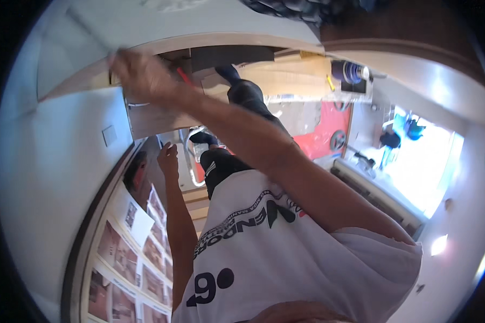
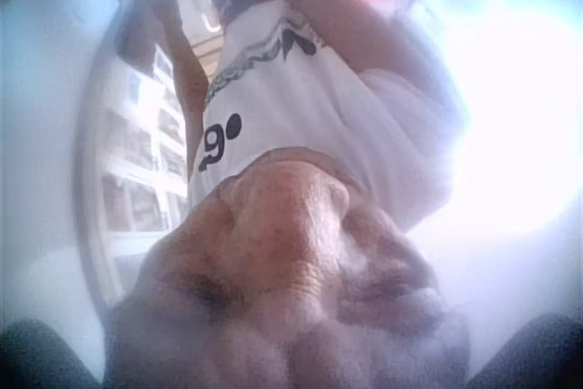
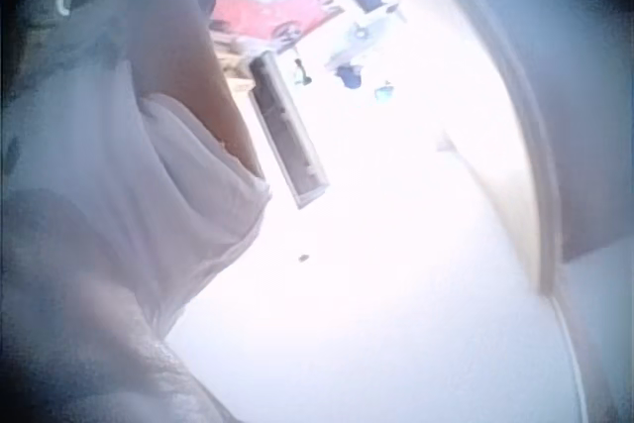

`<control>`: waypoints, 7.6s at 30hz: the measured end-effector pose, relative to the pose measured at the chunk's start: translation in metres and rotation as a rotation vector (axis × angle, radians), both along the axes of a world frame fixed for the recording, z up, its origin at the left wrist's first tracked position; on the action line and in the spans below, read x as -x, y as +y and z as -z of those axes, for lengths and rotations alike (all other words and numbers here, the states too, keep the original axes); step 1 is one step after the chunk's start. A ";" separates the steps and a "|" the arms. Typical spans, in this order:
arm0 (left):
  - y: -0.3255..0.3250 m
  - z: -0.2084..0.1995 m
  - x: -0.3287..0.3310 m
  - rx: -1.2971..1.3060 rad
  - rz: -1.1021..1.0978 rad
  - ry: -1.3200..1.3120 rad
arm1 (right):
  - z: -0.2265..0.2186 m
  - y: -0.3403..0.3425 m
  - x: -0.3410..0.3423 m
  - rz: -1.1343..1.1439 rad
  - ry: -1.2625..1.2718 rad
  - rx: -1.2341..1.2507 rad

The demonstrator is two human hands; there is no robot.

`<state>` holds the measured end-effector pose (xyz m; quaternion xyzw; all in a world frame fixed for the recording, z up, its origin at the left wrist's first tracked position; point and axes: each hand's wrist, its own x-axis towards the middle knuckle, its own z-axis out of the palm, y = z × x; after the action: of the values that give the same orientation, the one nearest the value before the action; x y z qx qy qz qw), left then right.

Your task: The person uses a screwdriver to tighten screws on a white wall cabinet, then wipes the cabinet surface with a cloth. The person works on the upper cabinet while standing in a room under renovation.

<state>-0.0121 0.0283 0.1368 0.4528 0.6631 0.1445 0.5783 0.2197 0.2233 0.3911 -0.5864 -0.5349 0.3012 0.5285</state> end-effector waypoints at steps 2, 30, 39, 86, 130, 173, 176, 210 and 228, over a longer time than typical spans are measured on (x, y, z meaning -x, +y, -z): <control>-0.004 -0.017 0.006 0.073 -0.046 -0.026 | 0.001 -0.042 0.016 -0.060 0.098 0.238; 0.048 -0.102 -0.009 0.191 0.039 -0.257 | 0.071 -0.156 0.041 -0.278 -0.129 0.602; 0.031 -0.057 0.024 -0.076 0.137 -0.254 | 0.097 -0.171 0.046 -0.471 -0.442 0.292; 0.354 -0.377 -0.017 -1.324 -0.882 0.192 | -0.099 0.155 0.092 -0.525 -0.536 -0.027; 0.364 -0.361 -0.031 -1.370 -1.032 0.177 | -0.090 0.161 0.090 -0.497 -0.688 -0.062; 0.284 -0.261 -0.081 -0.345 -1.024 -0.773 | -0.090 0.105 0.036 -0.706 -0.983 0.228; 0.286 -0.252 -0.082 -0.446 -1.038 -0.782 | -0.078 0.108 0.040 -0.738 -0.846 0.337; 0.039 -0.216 -0.023 0.040 -0.704 -0.706 | -0.050 -0.158 0.071 -0.554 0.073 1.040; 0.225 -0.261 -0.048 -0.175 -0.977 -1.053 | -0.068 0.036 0.073 -0.617 0.255 0.965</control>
<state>0.0359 0.2535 0.3976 0.0198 0.4091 0.6381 0.6520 0.1467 0.2590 0.4590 -0.5371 -0.4152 0.7188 0.1498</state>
